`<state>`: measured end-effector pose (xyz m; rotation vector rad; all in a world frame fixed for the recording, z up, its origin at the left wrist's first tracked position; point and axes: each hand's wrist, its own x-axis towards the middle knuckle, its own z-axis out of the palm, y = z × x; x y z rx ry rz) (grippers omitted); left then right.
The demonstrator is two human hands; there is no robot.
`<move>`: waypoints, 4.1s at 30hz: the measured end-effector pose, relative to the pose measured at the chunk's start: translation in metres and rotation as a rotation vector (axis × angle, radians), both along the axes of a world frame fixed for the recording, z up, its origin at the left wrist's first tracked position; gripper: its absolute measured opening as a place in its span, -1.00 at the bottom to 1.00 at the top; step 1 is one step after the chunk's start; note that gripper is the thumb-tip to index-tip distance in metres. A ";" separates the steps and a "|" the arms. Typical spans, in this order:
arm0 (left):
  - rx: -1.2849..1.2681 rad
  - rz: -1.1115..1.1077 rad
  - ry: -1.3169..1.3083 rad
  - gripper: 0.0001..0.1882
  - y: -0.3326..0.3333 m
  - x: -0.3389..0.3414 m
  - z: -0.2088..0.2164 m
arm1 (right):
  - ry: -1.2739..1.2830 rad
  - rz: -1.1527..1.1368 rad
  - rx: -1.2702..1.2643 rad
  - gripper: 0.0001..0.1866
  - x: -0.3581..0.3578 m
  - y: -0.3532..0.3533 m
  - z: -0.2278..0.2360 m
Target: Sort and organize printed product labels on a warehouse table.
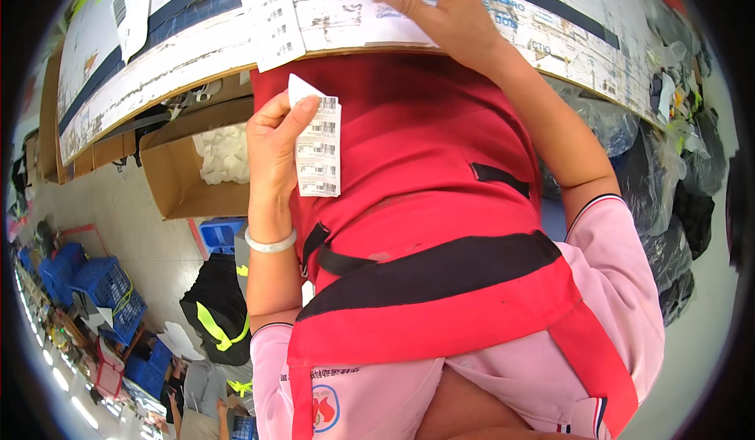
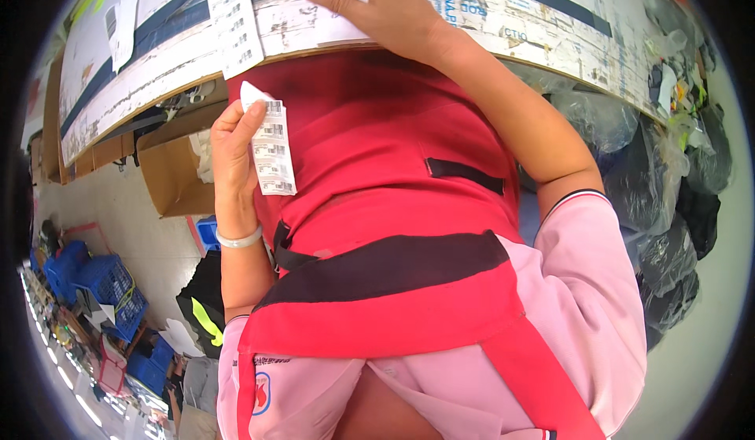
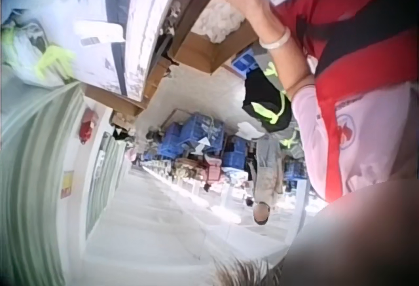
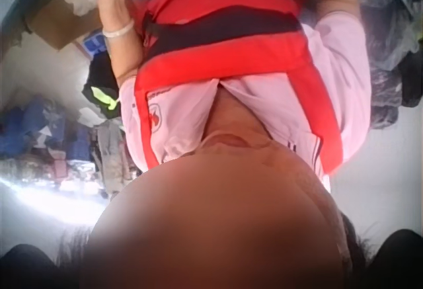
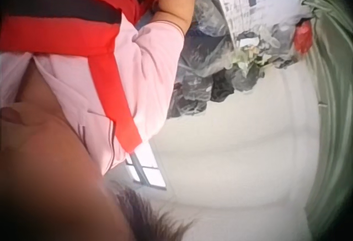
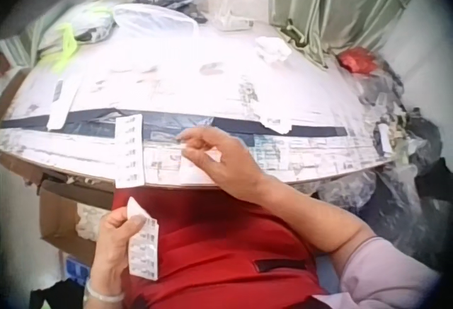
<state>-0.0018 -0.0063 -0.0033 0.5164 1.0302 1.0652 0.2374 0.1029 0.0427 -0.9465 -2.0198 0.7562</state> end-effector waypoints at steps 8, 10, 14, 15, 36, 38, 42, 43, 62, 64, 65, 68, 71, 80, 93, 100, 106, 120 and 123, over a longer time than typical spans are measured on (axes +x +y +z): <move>0.002 0.002 -0.015 -0.86 0.005 0.010 0.003 | 0.174 -0.203 -0.609 -0.81 0.041 -0.008 -0.016; 0.004 0.007 -0.028 -0.87 0.005 0.012 0.005 | 0.189 -0.210 -0.656 -0.78 0.037 -0.013 -0.015; 0.008 0.012 -0.022 -0.87 0.005 0.016 0.004 | 0.156 -0.211 -0.808 -0.79 0.033 -0.016 -0.017; 0.010 0.011 -0.019 -0.87 0.004 0.016 0.003 | 0.156 -0.186 -0.827 -0.79 0.032 -0.016 -0.018; -0.007 0.013 -0.018 -0.87 0.002 0.018 -0.004 | 0.068 -0.187 -0.925 -0.79 0.025 -0.007 -0.018; -0.012 0.013 -0.017 -0.87 0.002 0.019 -0.005 | 0.061 -0.192 -0.936 -0.79 0.024 -0.006 -0.017; -0.018 0.010 -0.028 -0.86 0.001 0.019 -0.006 | 0.057 -0.186 -0.951 -0.78 0.024 -0.004 -0.016; -0.022 0.011 -0.029 -0.85 0.001 0.019 -0.006 | 0.056 -0.186 -0.951 -0.78 0.024 -0.003 -0.016; -0.026 -0.013 -0.064 -0.86 -0.001 0.022 -0.009 | 0.028 -0.158 -0.952 -0.75 0.023 -0.003 -0.015; -0.028 -0.012 -0.050 -0.87 0.000 0.023 -0.009 | 0.023 -0.166 -0.949 -0.76 0.023 -0.003 -0.016; -0.028 -0.014 -0.049 -0.87 0.000 0.023 -0.009 | 0.010 -0.167 -0.932 -0.77 0.023 -0.002 -0.018; -0.024 -0.025 -0.052 -0.88 -0.001 0.022 -0.011 | -0.029 -0.169 -0.884 -0.78 0.018 -0.004 -0.016; -0.047 -0.024 -0.014 -0.88 0.000 0.025 -0.011 | -0.061 -0.167 -0.847 -0.79 0.018 -0.002 -0.016; -0.055 -0.006 0.066 -0.91 -0.002 0.026 -0.014 | 0.243 -0.162 -0.942 -0.78 0.049 -0.011 -0.008; -0.044 -0.016 0.024 -0.87 0.000 0.029 -0.010 | -0.498 -0.768 -0.308 -0.74 0.182 0.061 -0.047; 0.004 -0.028 -0.005 -0.92 0.002 0.033 0.002 | -0.820 -0.900 -0.131 -0.60 0.152 0.043 -0.007; 0.156 -0.028 0.143 -0.94 -0.002 0.030 0.005 | 0.058 -0.222 -0.703 -0.83 0.036 -0.038 0.005; 0.209 -0.034 0.321 -0.85 0.001 0.033 0.002 | 0.211 -0.085 -0.529 -0.92 -0.022 -0.088 -0.018; 0.079 -0.024 0.130 -0.73 0.008 0.031 0.008 | -0.042 -0.035 -0.074 -0.92 -0.022 -0.090 -0.019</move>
